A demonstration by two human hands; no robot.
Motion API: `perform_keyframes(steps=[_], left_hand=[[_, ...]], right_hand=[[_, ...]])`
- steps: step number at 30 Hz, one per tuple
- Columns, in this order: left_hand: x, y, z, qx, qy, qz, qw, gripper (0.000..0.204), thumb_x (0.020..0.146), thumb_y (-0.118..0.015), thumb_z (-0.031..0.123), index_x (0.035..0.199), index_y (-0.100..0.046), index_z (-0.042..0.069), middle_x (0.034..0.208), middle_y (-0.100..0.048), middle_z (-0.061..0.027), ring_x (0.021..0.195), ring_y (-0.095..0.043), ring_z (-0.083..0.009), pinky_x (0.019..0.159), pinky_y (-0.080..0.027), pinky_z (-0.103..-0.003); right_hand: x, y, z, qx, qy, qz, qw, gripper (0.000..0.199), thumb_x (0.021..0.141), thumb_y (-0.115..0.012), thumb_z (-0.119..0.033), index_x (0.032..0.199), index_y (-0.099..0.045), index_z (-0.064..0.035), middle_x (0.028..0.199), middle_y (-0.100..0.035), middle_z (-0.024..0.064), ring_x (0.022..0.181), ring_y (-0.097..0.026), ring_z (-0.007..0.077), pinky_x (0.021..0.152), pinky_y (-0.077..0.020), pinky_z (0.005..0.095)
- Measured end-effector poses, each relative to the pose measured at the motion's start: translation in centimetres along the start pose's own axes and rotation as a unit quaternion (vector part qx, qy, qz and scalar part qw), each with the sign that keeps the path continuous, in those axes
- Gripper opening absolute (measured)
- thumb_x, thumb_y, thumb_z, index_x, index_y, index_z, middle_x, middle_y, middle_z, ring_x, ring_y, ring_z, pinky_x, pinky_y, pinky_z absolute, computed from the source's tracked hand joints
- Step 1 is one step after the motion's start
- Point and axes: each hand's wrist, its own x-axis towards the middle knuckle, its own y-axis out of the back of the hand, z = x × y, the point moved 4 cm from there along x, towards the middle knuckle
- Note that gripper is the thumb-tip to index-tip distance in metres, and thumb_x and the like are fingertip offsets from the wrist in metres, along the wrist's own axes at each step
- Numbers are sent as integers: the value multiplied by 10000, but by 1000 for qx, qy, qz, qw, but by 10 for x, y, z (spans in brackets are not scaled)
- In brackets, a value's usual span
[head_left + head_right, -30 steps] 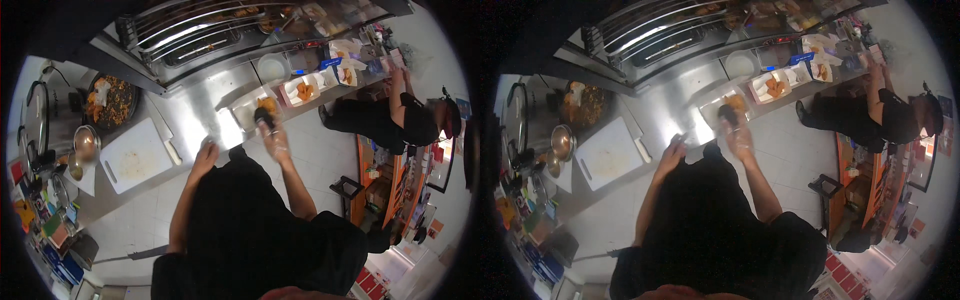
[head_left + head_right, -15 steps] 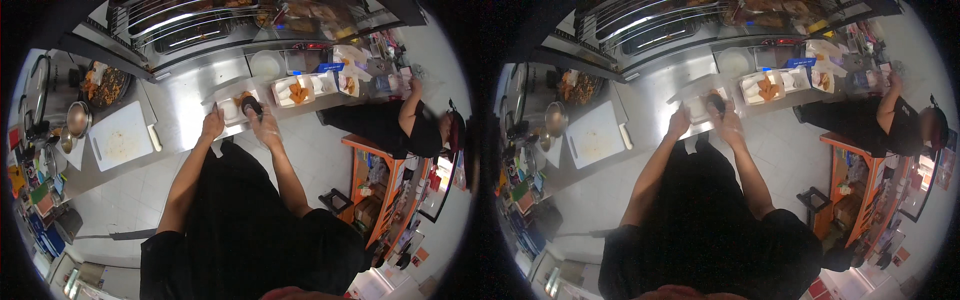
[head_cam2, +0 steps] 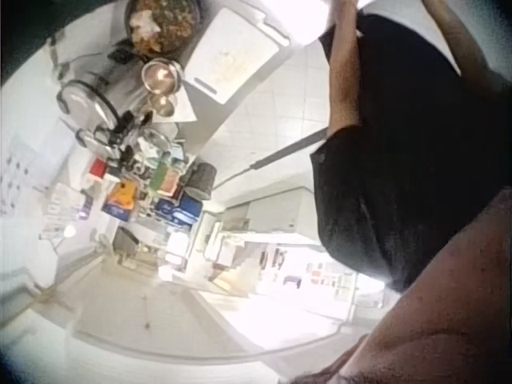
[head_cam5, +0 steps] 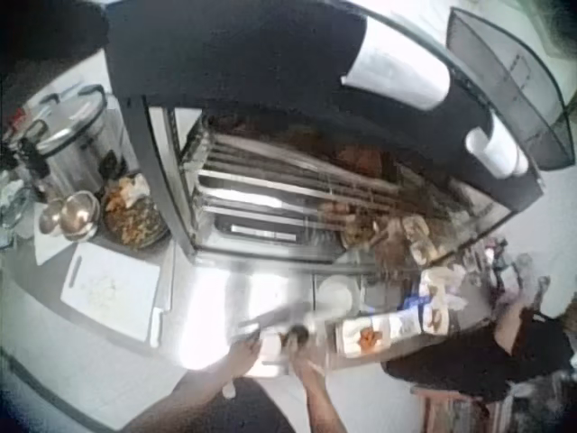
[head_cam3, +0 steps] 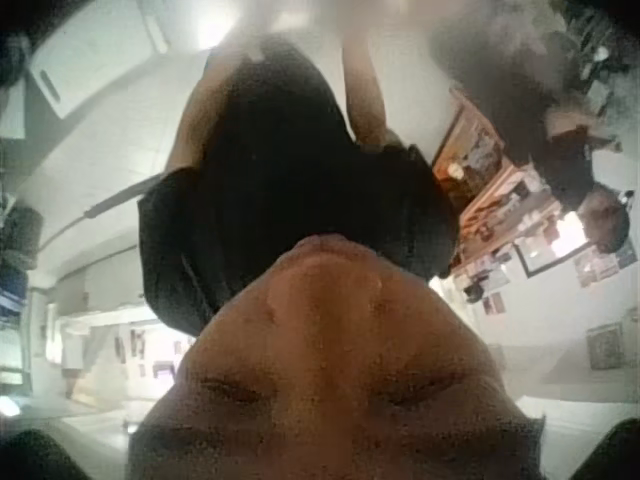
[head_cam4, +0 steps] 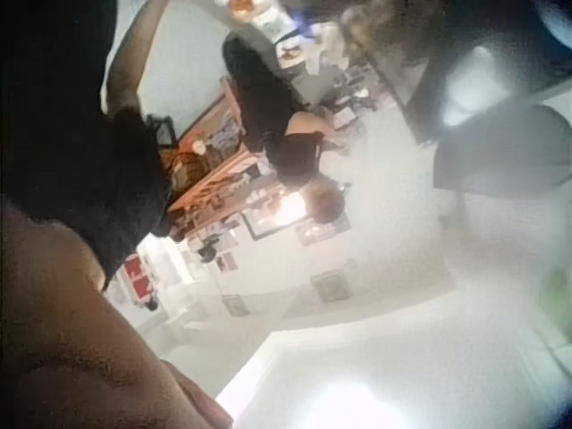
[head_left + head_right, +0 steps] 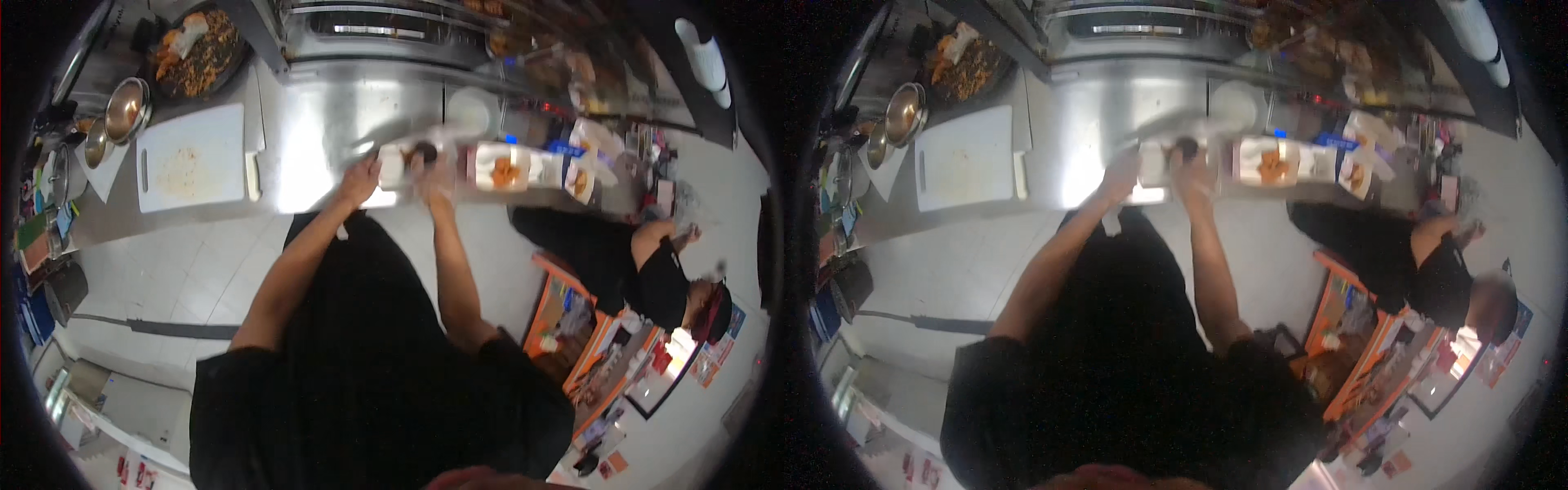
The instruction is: The person places items of food and sauce into paper boxes, takes bread from a cooker, and uses a knife to cut bread on a cutting board.
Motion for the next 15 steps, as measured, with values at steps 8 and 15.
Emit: perform_keyframes(steps=[8,15], left_hand=[[34,-20,-42,65,31,-73,995,558,1062,-396,394,1481,-484,35,1164,-671,-309,1110,-632,-491,1030,-475,-548],[31,0,-4,68,61,-95,991,555,1074,-365,389,1517,-434,62,1102,-694,-297,1065,-658,-483,992,-498,-545]], right_hand=[[11,75,-20,105,-71,-102,987,792,997,-499,-624,1457,-432,17,1346,-607,303,1274,-575,453,1072,-434,492],[56,-48,23,-358,212,-188,890,584,979,-546,-398,1427,-488,-28,1458,-490,319,1412,-444,400,1188,-329,443]])
